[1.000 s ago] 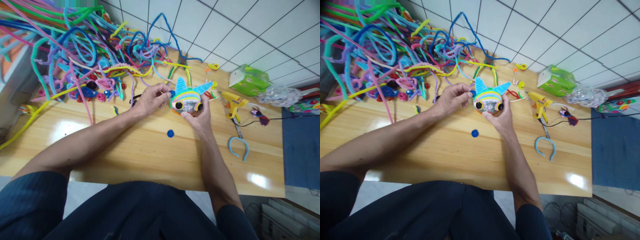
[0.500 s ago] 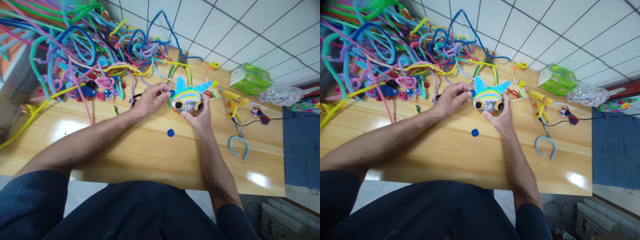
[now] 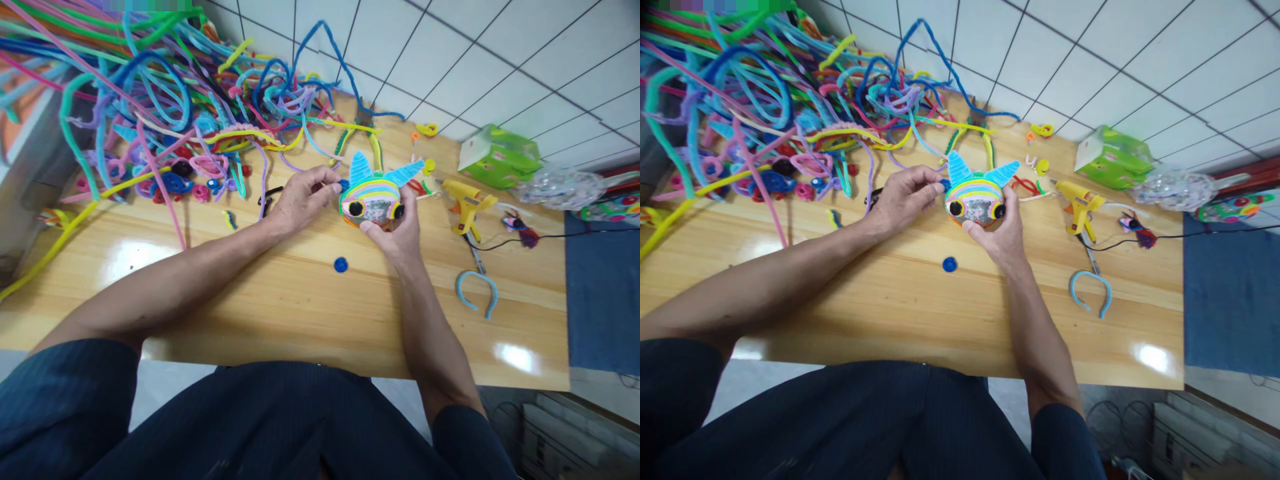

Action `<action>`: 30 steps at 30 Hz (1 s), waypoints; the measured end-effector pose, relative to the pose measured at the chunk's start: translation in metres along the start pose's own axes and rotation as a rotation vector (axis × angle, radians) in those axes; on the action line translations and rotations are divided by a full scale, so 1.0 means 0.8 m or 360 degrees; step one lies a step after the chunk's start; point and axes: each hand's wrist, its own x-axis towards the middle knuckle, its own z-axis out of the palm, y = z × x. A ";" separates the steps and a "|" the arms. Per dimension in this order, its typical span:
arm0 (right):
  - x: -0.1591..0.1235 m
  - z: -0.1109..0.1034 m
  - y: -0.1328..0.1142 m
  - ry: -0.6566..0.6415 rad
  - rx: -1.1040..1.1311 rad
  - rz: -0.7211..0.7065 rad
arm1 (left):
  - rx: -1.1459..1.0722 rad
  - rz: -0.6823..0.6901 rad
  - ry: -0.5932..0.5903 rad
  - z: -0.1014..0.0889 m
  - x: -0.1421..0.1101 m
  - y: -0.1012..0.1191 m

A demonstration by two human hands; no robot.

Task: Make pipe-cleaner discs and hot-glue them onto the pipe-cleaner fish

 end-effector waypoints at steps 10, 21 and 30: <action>-0.001 0.004 -0.002 0.0083 0.0021 -0.0046 | -0.0091 -0.0050 -0.0028 -0.002 0.001 0.000; -0.001 0.005 -0.004 0.0101 0.0041 -0.0054 | -0.0176 -0.0100 -0.0041 -0.002 0.002 -0.006; -0.001 0.001 0.002 0.0064 -0.0038 -0.0120 | -0.0162 -0.0018 -0.0082 -0.002 0.004 -0.019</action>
